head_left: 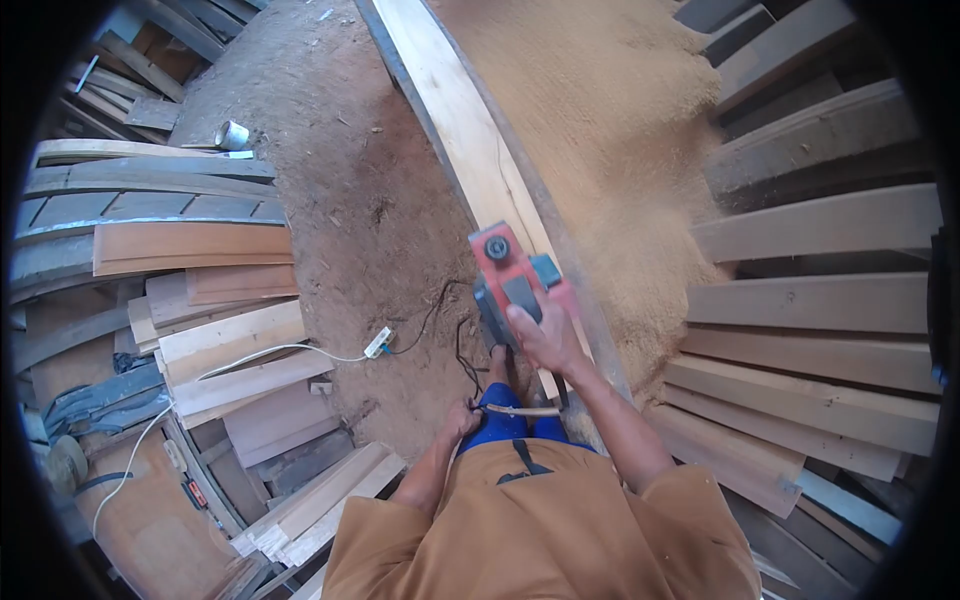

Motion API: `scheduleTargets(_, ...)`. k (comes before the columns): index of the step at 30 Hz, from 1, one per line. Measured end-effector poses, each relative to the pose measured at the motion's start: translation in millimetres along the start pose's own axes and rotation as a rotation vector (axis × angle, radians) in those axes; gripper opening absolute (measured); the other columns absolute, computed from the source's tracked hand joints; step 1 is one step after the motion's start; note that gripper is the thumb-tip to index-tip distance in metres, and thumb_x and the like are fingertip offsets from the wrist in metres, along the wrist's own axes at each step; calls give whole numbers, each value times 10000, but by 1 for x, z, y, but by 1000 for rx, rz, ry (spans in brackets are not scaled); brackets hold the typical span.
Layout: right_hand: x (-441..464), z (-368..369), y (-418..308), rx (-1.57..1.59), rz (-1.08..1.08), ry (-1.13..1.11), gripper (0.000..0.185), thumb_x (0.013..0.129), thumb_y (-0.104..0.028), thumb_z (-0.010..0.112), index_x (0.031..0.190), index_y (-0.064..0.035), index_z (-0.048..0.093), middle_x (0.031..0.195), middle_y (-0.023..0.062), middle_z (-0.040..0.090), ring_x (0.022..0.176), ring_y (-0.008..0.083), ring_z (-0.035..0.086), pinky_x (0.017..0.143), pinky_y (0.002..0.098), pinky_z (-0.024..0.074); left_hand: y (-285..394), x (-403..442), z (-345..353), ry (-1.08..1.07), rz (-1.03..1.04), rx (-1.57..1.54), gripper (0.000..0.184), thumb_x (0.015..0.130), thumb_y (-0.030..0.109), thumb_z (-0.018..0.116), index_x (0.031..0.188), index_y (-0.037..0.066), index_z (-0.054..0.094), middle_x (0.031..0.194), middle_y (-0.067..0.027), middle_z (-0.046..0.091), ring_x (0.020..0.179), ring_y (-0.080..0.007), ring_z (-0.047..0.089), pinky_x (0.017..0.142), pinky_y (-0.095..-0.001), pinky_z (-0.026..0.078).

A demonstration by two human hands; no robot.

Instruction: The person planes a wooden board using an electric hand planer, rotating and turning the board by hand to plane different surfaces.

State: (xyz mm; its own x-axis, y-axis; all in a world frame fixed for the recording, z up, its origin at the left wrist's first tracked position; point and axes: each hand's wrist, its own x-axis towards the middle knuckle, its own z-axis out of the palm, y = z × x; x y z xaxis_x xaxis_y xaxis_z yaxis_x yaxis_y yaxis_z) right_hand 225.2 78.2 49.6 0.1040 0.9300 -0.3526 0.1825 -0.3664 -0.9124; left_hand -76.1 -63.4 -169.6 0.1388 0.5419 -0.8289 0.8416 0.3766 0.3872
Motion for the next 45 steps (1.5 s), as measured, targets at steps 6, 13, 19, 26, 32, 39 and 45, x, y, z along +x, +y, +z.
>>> scheduleTargets(6,166,19,-57,-56,-138,118,615,971,-549,584,1082,51,657,687,109,663,627,202,671,634,370,536,51,5,-44,25,-100,-99,291,913,288,632,1066,45,675,958,-215,731,942,-350,709,865,-437,532)
scheduleTargets(13,330,11,-140,-29,-104,105,635,974,-608,590,770,-16,697,643,58,652,584,161,653,584,324,519,49,57,-47,179,114,-566,201,945,237,669,1004,50,623,828,-66,658,776,-171,599,743,-344,502)
scheduleTargets(19,289,-13,-119,-70,20,92,515,978,-514,645,800,-33,696,619,34,632,525,123,601,515,303,491,41,53,-58,191,0,-458,190,936,219,677,973,40,623,807,-58,647,766,-158,584,719,-350,495)
scheduleTargets(26,81,-34,-21,-34,15,53,392,972,-400,613,1081,-29,682,669,34,606,580,121,604,563,325,505,45,4,-51,1,-59,16,252,827,230,726,974,29,686,902,-203,735,894,-360,709,817,-447,542)
scheduleTargets(32,-152,-69,49,-2,187,-73,704,916,-447,605,1455,-5,505,1275,252,649,1211,366,625,1037,438,470,43,-20,-21,-111,83,80,343,793,218,723,1076,31,683,982,-204,728,962,-354,688,888,-467,528)
scheduleTargets(39,-141,-55,47,-5,164,29,642,925,-445,613,1360,26,570,1215,262,669,1139,380,661,999,442,492,39,7,11,-72,198,205,386,818,228,701,1150,38,649,1088,-243,690,1044,-395,662,929,-467,514)
scheduleTargets(45,33,-43,-28,-38,145,-10,729,942,-483,618,1379,94,535,1012,270,709,994,362,714,893,416,543,54,7,-20,156,85,68,508,882,284,686,1301,3,625,1267,-286,658,1239,-414,610,1071,-455,476)
